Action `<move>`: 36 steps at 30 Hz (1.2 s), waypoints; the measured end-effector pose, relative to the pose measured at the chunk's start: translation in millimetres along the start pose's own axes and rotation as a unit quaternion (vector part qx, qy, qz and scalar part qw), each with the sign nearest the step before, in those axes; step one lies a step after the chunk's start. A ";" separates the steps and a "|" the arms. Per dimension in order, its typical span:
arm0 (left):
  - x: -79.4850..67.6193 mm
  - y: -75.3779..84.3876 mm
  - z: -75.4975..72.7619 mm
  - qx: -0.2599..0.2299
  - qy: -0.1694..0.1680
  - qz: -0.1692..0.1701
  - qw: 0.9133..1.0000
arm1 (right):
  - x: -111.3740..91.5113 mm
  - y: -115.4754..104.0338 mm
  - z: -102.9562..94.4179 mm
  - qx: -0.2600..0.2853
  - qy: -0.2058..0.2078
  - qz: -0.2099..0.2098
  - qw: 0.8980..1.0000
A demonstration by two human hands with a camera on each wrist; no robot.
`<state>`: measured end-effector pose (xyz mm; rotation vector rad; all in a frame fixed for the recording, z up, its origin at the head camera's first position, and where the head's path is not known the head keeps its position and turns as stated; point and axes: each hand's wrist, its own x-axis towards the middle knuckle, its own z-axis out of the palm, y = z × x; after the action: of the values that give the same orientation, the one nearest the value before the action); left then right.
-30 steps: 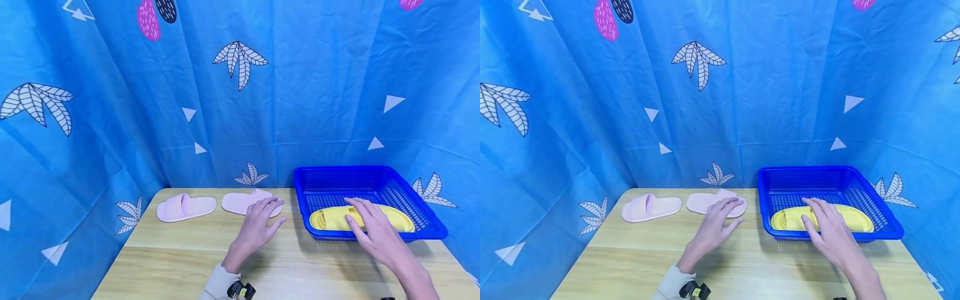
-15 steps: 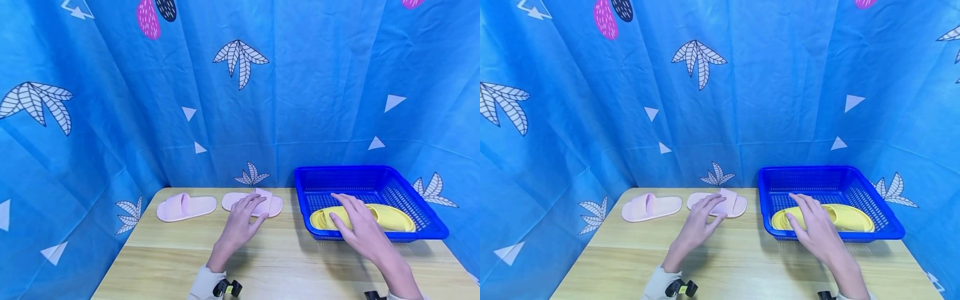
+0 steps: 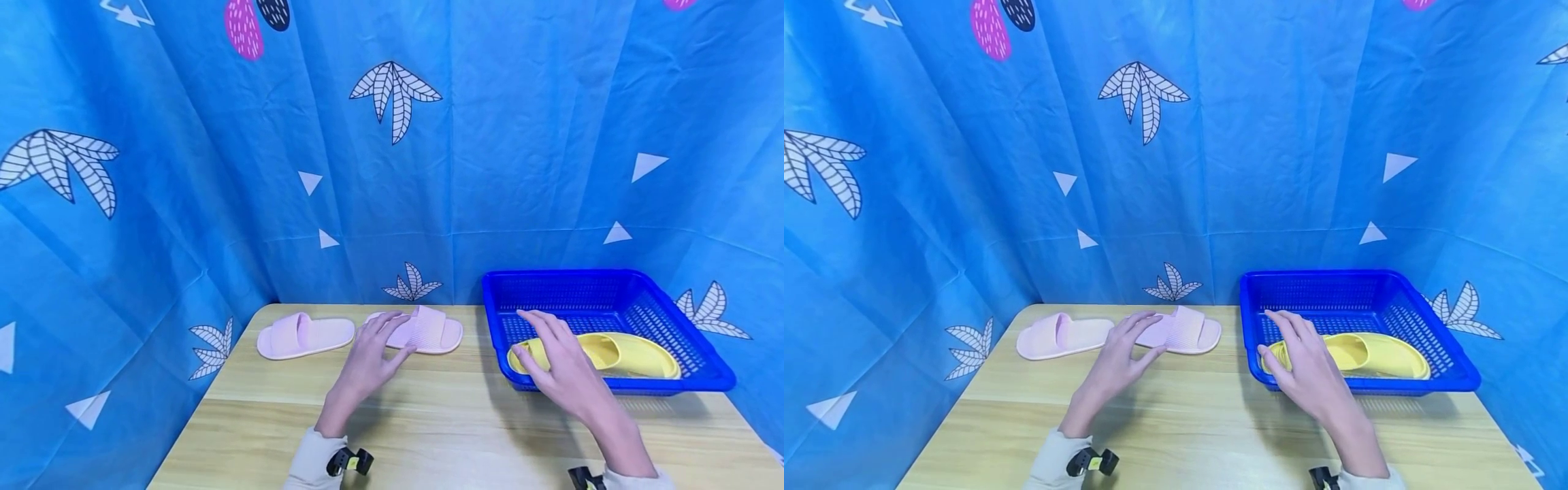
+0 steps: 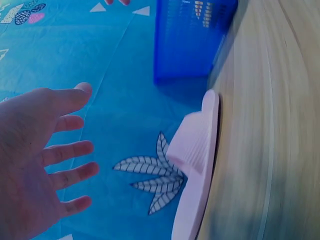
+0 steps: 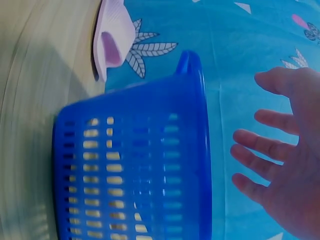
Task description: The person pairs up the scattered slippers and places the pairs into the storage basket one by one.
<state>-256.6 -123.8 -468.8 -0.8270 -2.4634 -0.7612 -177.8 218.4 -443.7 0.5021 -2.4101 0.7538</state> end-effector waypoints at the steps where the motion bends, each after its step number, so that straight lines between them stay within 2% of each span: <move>1: -0.8 -2.6 -2.2 0.004 0.000 -0.003 1.000 | 0.9 -1.0 2.4 0.001 0.001 -0.001 1.000; 5: -3.9 -11.8 -11.8 0.020 -0.001 -0.017 1.000 | 5.8 -5.3 10.2 0.004 0.002 -0.002 1.000; 13: -10.8 -30.3 -27.7 0.039 0.018 -0.020 0.999 | 13.4 -11.8 24.5 0.001 0.000 -0.018 1.000; 20: -14.8 -46.8 -39.0 0.049 0.013 -0.038 0.998 | 19.5 -18.1 37.0 -0.002 -0.007 -0.022 1.000; 27: -18.5 -63.5 -45.2 0.064 0.033 -0.028 0.997 | 25.0 -24.3 47.7 -0.001 -0.013 -0.029 0.999; 30: -20.5 -69.8 -48.9 0.073 0.038 -0.034 0.996 | 26.7 -26.2 52.2 0.001 -0.011 -0.036 0.999; 36: -27.6 -87.5 -58.9 0.075 0.028 -0.050 0.996 | 30.6 -28.6 62.7 0.011 -0.011 -0.038 0.999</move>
<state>-280.3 -230.2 -470.7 -0.6235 -2.4914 -0.6143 -212.3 152.6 -456.6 0.6113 -2.3912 0.7468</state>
